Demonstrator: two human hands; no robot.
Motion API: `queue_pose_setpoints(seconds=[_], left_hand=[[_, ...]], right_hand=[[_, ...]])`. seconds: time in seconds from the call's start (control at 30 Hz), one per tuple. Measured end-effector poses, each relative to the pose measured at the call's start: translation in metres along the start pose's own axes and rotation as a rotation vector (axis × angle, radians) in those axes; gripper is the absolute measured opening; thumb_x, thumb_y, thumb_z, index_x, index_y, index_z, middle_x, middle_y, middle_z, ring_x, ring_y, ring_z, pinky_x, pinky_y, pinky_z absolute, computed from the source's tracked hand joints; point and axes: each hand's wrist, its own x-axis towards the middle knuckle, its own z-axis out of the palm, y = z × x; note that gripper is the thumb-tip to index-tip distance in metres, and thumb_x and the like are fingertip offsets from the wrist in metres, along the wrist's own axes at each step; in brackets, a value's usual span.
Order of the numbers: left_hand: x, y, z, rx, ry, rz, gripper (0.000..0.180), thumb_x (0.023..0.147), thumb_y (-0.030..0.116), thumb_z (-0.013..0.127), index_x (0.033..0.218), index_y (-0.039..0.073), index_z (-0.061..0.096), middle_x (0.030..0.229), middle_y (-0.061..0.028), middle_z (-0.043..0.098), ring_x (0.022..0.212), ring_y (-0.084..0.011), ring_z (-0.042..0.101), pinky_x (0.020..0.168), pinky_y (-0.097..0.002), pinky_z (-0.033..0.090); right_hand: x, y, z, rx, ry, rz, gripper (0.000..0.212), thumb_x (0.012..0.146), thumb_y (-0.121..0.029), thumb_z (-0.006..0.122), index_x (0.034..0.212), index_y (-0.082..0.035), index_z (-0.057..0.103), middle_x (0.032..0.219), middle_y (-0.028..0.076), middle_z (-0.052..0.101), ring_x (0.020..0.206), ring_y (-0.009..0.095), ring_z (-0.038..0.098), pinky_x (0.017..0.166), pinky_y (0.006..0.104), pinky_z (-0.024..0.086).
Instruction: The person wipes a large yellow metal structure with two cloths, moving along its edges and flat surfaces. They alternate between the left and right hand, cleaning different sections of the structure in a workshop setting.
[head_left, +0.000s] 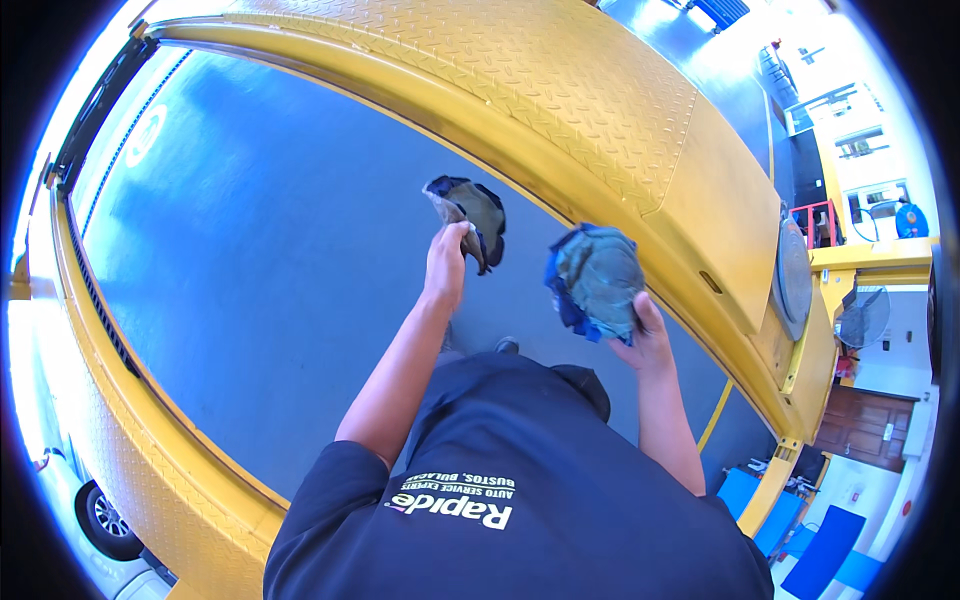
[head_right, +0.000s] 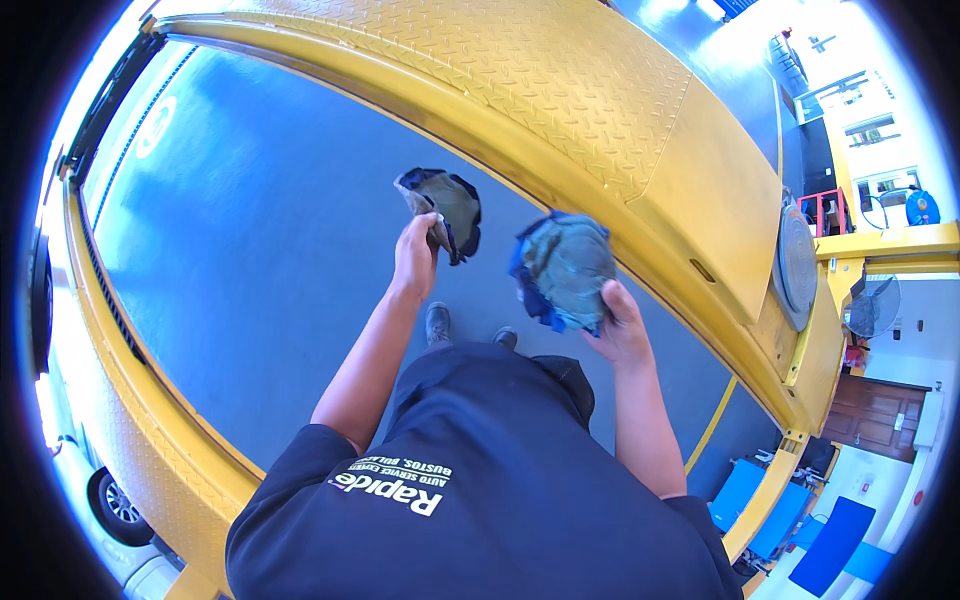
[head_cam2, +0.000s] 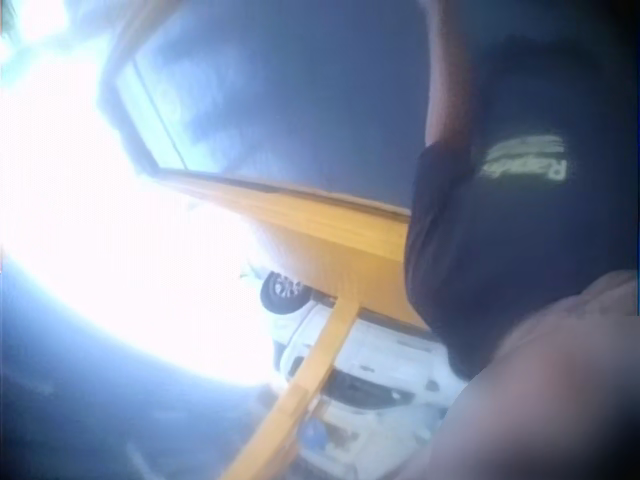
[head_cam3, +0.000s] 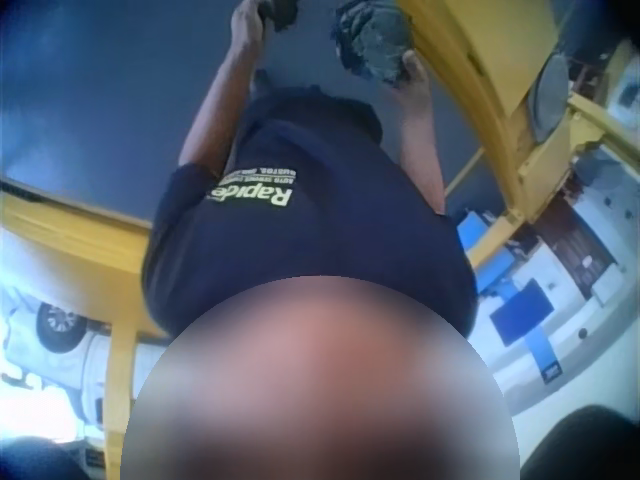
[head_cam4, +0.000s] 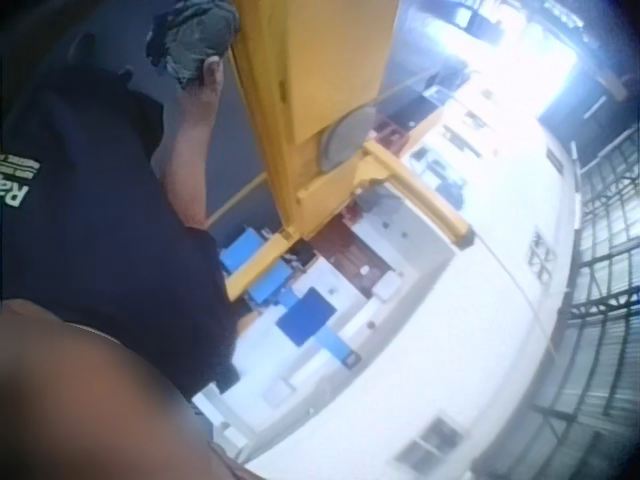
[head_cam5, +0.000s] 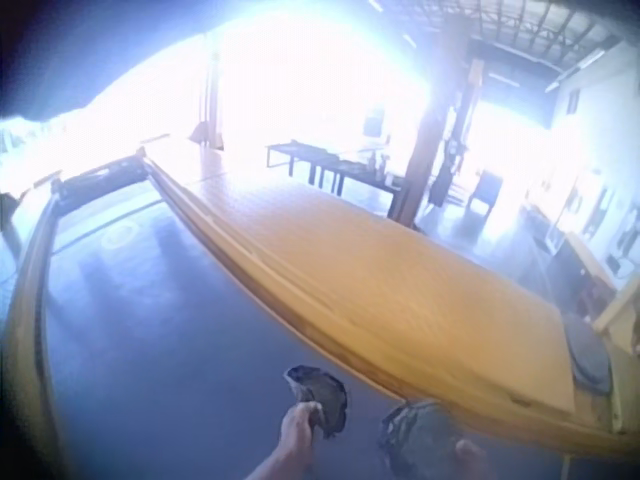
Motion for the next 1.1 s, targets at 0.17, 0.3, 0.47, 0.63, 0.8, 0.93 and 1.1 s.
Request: queue_pose_setpoints(seconds=[0.17,0.3,0.47,0.63,0.8,0.93,1.1], left_hand=[[0.07,0.02,0.024,0.044,-0.045,0.48,0.065,0.092,0.009,0.043,0.155,-0.001,0.031,0.144,-0.014,0.051,0.127,-0.0208,0.05,0.106,-0.0267,0.038],[0.138,0.017,0.082,0.049,-0.013,0.587,0.071,0.094,0.008,0.044,0.16,-0.001,0.018,0.163,-0.0236,0.023,0.149,-0.0342,0.028,0.121,-0.0359,0.024],[0.113,-0.035,0.183,0.391,0.312,0.751,0.069,0.096,0.017,0.051,0.157,-0.004,0.023,0.165,-0.0322,-0.001,0.154,-0.0474,0.004,0.124,-0.0517,0.012],[0.108,-0.074,0.194,0.273,0.409,0.764,0.046,0.1,0.021,0.052,0.14,0.001,0.043,0.163,-0.0301,0.013,0.15,-0.0467,0.018,0.122,-0.0503,0.016],[0.193,-0.04,0.157,0.275,0.639,1.027,0.034,0.099,0.012,0.048,0.131,0.002,0.045,0.162,-0.0322,0.018,0.15,-0.0479,0.019,0.122,-0.0504,0.014],[0.262,0.047,0.103,0.193,0.66,1.081,0.04,0.102,0.019,0.045,0.137,-0.001,0.043,0.162,-0.0322,0.018,0.151,-0.0506,0.014,0.124,-0.0526,0.011],[0.367,0.16,0.019,0.595,0.921,1.011,0.061,0.109,0.037,0.035,0.154,-0.004,0.033,0.162,-0.0242,0.029,0.151,-0.0349,0.024,0.125,-0.0397,0.014]], right_hand=[[-0.024,-0.013,-0.012,-0.115,0.131,0.011,0.084,0.089,-0.049,0.075,0.146,0.003,0.042,0.14,0.015,0.058,0.126,0.026,0.06,0.105,0.0406,0.05],[-0.037,-0.021,-0.012,-0.157,0.25,0.113,0.09,0.084,-0.049,0.079,0.147,0.003,0.04,0.143,0.015,0.055,0.129,0.026,0.057,0.109,0.0418,0.047],[-0.044,-0.036,-0.03,-0.209,0.335,0.213,0.094,0.08,-0.047,0.084,0.147,0.003,0.04,0.142,0.015,0.056,0.128,0.026,0.058,0.11,0.0425,0.046],[-0.044,-0.066,-0.063,-0.215,0.414,0.33,0.095,0.077,-0.044,0.087,0.147,0.002,0.041,0.14,0.014,0.058,0.127,0.027,0.059,0.11,0.0429,0.046],[-0.049,-0.08,-0.083,-0.213,0.52,0.31,0.091,0.076,-0.039,0.088,0.145,0.001,0.044,0.138,0.014,0.059,0.125,0.028,0.06,0.109,0.0427,0.047],[-0.053,-0.073,-0.101,-0.135,0.543,0.384,0.087,0.076,-0.038,0.088,0.142,0.001,0.047,0.135,0.014,0.061,0.123,0.028,0.061,0.107,0.0438,0.048],[-0.058,-0.061,-0.113,-0.105,0.54,0.424,0.085,0.077,-0.038,0.088,0.141,0.002,0.048,0.134,0.014,0.062,0.122,0.029,0.062,0.107,0.0434,0.049]])
